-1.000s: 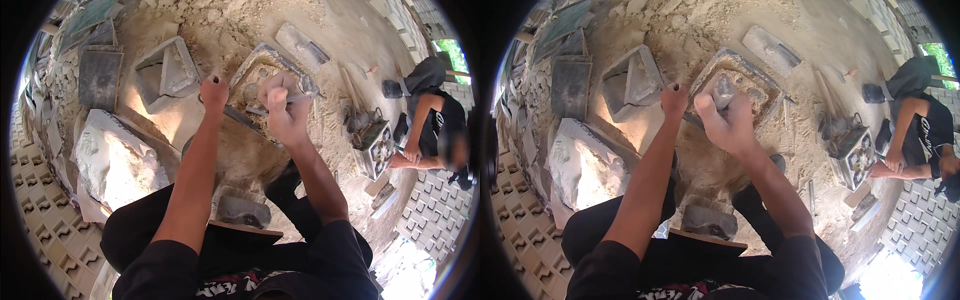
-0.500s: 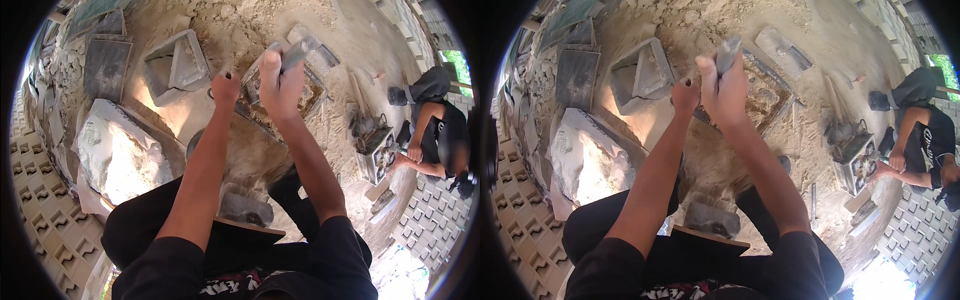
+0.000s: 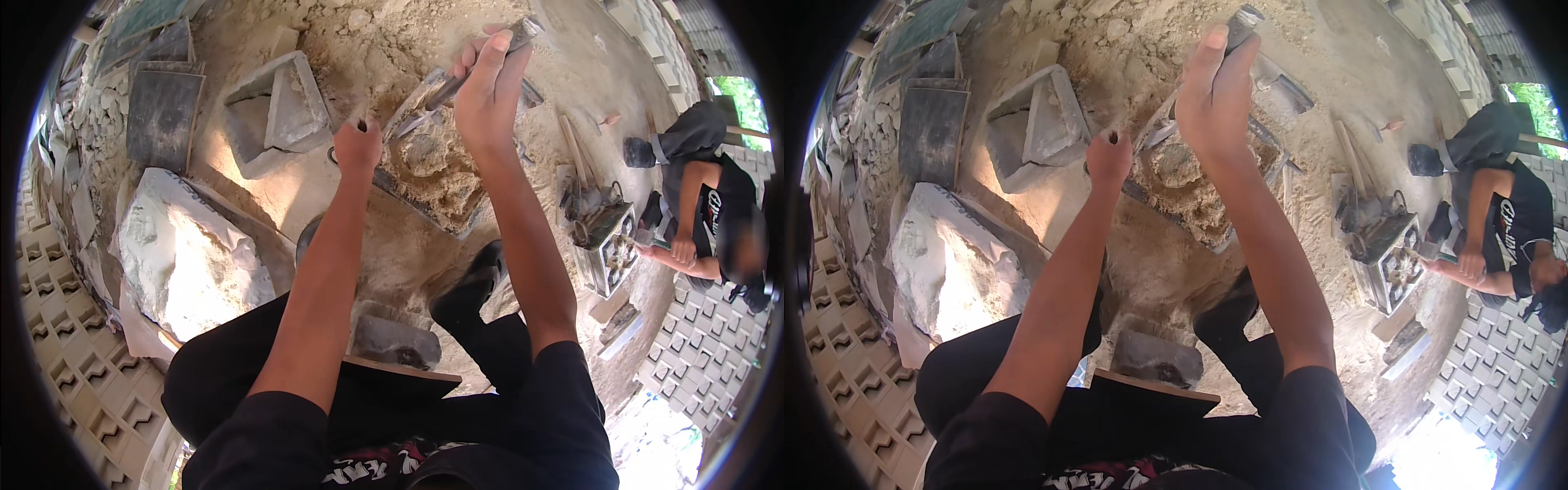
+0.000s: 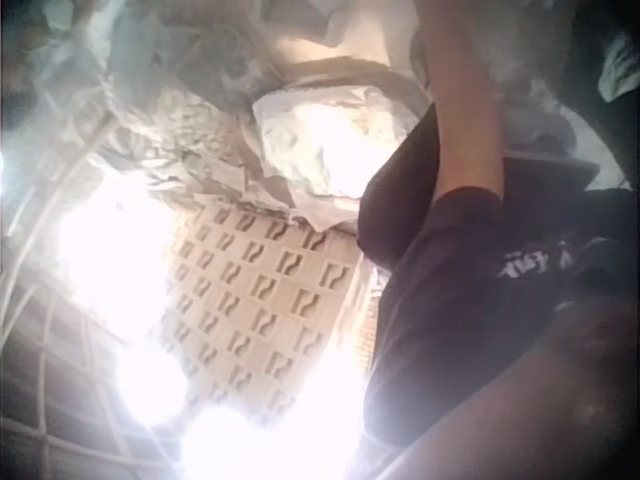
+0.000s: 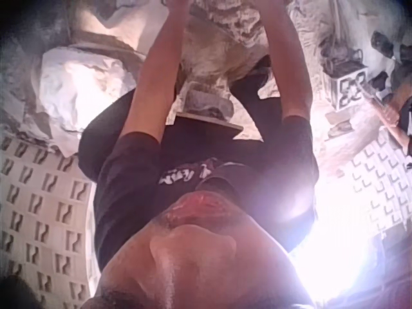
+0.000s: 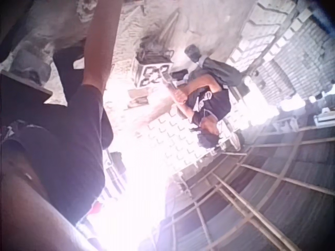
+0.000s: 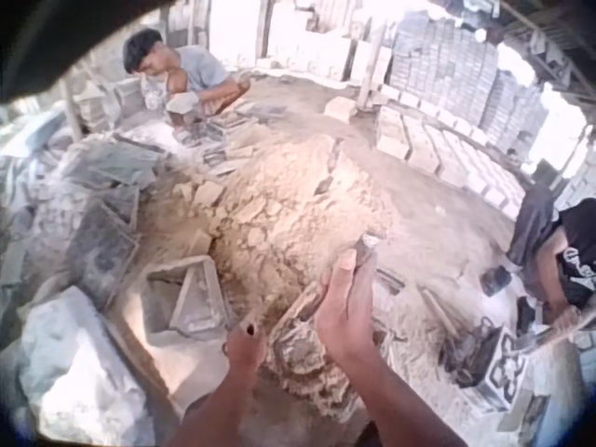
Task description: The person fills a metal mold with a dry mixture using a trowel, levels the surface, and compacts it by tamping with a heavy tool.
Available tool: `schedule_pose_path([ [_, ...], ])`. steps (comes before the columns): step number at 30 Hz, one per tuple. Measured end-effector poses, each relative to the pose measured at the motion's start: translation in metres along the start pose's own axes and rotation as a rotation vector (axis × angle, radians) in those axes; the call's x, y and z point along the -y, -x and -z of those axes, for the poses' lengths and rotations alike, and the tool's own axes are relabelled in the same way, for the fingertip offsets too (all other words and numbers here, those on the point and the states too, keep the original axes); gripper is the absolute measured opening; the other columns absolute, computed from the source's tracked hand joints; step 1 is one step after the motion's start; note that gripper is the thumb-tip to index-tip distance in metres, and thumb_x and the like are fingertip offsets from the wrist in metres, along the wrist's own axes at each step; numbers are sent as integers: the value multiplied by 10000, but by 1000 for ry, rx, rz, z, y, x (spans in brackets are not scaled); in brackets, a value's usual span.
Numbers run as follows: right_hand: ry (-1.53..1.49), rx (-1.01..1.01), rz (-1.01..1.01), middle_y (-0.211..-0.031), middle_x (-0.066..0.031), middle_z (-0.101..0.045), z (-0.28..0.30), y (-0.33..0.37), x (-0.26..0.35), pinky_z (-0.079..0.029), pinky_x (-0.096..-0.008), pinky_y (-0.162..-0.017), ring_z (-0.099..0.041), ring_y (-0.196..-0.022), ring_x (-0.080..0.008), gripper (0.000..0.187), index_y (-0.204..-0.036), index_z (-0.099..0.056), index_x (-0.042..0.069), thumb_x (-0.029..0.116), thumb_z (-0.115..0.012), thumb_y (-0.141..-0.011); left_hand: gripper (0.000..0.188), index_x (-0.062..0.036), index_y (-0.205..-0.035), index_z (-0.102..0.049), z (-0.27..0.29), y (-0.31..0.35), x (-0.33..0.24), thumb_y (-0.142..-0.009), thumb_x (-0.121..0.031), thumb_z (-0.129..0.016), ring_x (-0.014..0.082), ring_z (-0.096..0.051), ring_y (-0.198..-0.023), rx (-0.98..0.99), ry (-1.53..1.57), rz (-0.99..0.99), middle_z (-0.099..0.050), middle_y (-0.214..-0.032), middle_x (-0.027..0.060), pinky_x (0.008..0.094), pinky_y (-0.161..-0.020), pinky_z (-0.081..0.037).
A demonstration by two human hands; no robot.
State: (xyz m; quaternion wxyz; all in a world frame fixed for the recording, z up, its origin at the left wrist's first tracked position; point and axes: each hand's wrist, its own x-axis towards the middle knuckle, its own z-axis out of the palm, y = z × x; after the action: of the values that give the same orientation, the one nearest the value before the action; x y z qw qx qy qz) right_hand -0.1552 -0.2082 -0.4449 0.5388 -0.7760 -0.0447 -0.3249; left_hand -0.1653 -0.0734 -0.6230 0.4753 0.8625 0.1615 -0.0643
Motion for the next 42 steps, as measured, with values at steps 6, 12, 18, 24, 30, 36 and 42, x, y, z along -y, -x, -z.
schedule_pose_path([
  [6, 76, 71, 17, -662, -48, -528, 13, 1, 11, -447, -262, -533, -537, -565, -112, 234, -1048, -370, 15, 230, -461, -1029, 336, 3, -801, -658, 4, 2, -1, -863, -313, -558, 374, -651, -726, 22, 19, 26, -662, -727, 187, 444, -684, -479],
  [12, 278, 33, -1, -564, -57, -639, 26, -9, 16, -439, -203, -421, -620, -491, -85, 353, -839, -482, 37, 322, -674, -921, 335, 2, -796, -654, 9, 6, -7, -860, -313, -561, 385, -647, -740, 49, 9, 45, -657, -742, 206, 452, -691, -474],
  [18, 369, 41, 25, -498, -16, -550, 39, -7, 5, -412, -220, -409, -562, -466, -69, 385, -607, -478, 84, 212, -668, -917, 356, 17, -800, -646, 7, 5, -5, -867, -320, -553, 405, -641, -760, 18, -22, 23, -661, -767, 220, 457, -699, -475],
  [24, 302, 28, -4, -537, -24, -579, 56, 10, 6, -394, -239, -401, -553, -446, -72, 457, -518, -513, 64, 175, -627, -946, 357, 24, -826, -669, 4, 5, -2, -875, -308, -545, 410, -651, -782, 17, -54, 8, -674, -793, 231, 466, -718, -491],
  [30, 320, -144, -55, -554, -41, -588, 69, 18, 12, -393, -252, -430, -522, -461, -84, 472, -536, -591, 27, 215, -604, -968, 345, 17, -857, -672, 1, 2, 6, -880, -299, -535, 405, -648, -758, 33, -47, 25, -668, -779, 230, 471, -704, -485],
  [36, -48, -274, -21, -500, 8, -478, 65, 22, 9, -315, -240, -409, -431, -433, -67, 472, -575, -464, 71, 236, -524, -1013, 374, 15, -775, -627, 5, 6, -4, -889, -333, -553, 365, -618, -704, 31, -19, 50, -633, -704, 189, 452, -683, -452],
  [42, -36, -336, -135, -585, 20, -413, 67, 13, 14, -299, -229, -435, -360, -489, -52, 432, -710, -377, 81, 349, -405, -1049, 353, 17, -815, -646, 10, 7, -3, -888, -310, -534, 372, -630, -704, 55, -24, 36, -659, -748, 204, 451, -675, -468],
])
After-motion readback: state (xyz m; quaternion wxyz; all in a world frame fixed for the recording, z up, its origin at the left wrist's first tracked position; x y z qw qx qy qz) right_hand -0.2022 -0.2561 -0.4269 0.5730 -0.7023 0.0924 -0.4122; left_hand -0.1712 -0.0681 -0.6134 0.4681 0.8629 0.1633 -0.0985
